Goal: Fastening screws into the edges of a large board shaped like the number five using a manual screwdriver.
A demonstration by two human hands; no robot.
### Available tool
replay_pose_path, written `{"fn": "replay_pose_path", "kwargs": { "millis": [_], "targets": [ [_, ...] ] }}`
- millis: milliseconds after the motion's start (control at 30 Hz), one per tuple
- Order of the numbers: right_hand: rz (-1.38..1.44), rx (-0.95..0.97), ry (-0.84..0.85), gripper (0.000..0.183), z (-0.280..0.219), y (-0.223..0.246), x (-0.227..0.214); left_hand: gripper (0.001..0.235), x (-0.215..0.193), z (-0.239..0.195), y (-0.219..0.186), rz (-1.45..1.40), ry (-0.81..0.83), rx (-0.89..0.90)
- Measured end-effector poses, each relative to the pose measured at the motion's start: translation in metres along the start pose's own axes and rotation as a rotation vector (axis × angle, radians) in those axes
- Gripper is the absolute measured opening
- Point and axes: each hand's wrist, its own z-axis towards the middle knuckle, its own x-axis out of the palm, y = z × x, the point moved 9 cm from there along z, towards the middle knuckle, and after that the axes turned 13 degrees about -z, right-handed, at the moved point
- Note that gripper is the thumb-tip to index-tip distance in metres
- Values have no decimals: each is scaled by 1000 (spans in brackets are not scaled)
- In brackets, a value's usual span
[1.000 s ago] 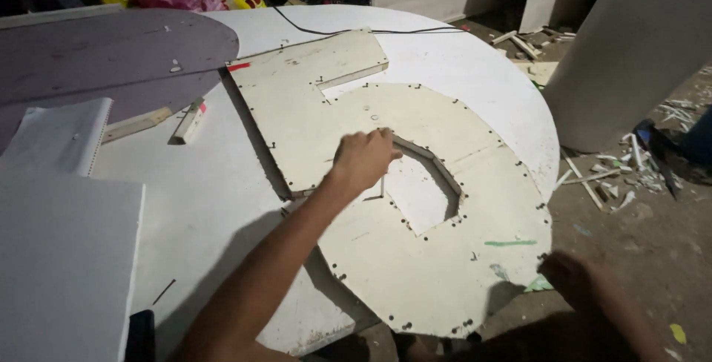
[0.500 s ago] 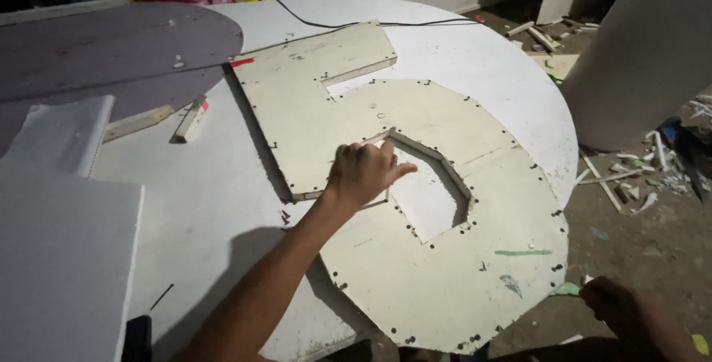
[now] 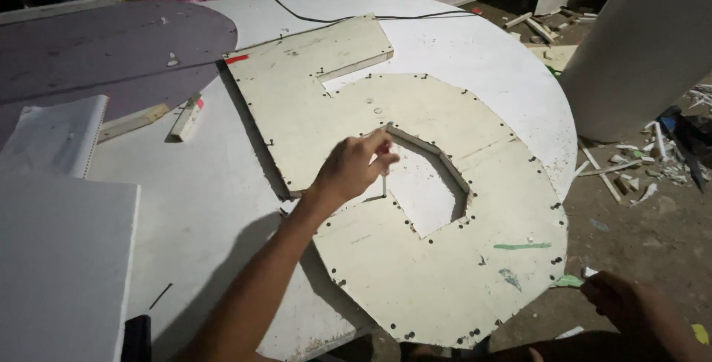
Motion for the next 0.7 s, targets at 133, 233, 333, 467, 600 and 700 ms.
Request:
{"fn": "replay_pose_path", "kwargs": {
  "millis": [133,233,333,467,600,700],
  "targets": [
    [-78,103,100,21,-25,36,-36,16,-3,-1,3,547,-341,255],
    [-100,100,156,19,-12,17,-15,38,-3,1,3,403,-79,-20],
    [-30,22,57,28,-19,31,-33,13,-2,-12,-9,21,216,-245],
    [-93,186,199,22,-33,45,-48,9,4,-9,4,-16,275,-230],
    [-104,131,165,19,-27,42,-38,52,-5,3,7,570,-102,-54],
    [-92,102,93,15,-15,22,-19,51,1,3,-2,806,-151,-43]
  ]
}}
